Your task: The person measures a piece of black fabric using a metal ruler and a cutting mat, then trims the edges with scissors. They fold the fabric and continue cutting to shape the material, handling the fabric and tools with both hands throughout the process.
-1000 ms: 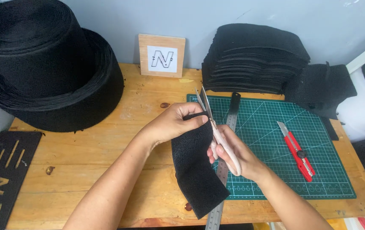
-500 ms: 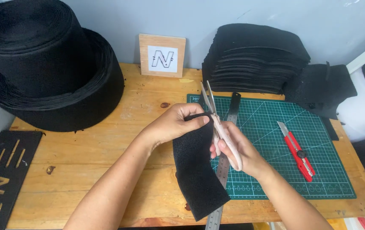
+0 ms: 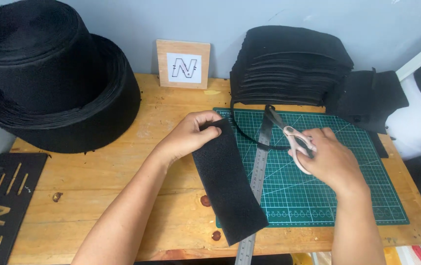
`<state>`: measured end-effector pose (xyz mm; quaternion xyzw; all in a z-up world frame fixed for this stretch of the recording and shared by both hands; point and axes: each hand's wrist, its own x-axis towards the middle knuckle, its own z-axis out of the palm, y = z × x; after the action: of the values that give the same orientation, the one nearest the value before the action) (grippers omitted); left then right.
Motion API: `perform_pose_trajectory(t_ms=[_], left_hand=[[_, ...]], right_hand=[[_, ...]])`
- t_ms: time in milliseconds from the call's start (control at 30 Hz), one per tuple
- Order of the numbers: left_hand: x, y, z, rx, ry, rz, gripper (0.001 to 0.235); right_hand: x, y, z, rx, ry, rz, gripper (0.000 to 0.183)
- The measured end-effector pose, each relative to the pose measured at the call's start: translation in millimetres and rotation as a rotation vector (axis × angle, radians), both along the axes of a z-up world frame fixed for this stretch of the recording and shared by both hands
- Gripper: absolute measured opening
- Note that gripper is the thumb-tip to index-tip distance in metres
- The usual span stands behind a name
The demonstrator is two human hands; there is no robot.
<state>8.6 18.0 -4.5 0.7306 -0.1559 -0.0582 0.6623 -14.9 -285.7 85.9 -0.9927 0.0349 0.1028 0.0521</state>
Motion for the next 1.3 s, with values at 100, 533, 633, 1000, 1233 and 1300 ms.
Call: perform_pose_trajectory(t_ms=[100, 533, 633, 1000, 1233, 1300], left_hand=[[-5.0, 1.7, 11.8, 0.057, -0.034, 0.042, 0.011], [-2.9, -11.1, 8.9, 0.101, -0.469, 0.22, 0.02], [-8.1, -16.4, 14.7, 0.009, -0.507, 0.187, 0.019], [-9.7, -19.2, 11.5, -0.321, -0.084, 0.017, 0.08], [1.0, -27.9, -6.4, -0.288, -0.105, 0.142, 0.016], [6.5, -17.7, -5.5, -0.329, -0.079, 0.266, 0.01]], right_hand=[[6.9, -18.0, -11.6, -0.104, -0.027, -0.062, 0.054], [9.9, -11.3, -31.8, -0.184, -0.301, 0.188, 0.062], [-8.8, 23.6, -29.8, 0.551, -0.347, 0.501, 0.062], [9.0, 44.5, -75.5, 1.192, -0.281, 0.381, 0.011], [19.4, 7.4, -82.2, 1.026, -0.326, 0.459, 0.049], [20.2, 4.1, -57.8, 0.597, -0.671, 0.406, 0.023]])
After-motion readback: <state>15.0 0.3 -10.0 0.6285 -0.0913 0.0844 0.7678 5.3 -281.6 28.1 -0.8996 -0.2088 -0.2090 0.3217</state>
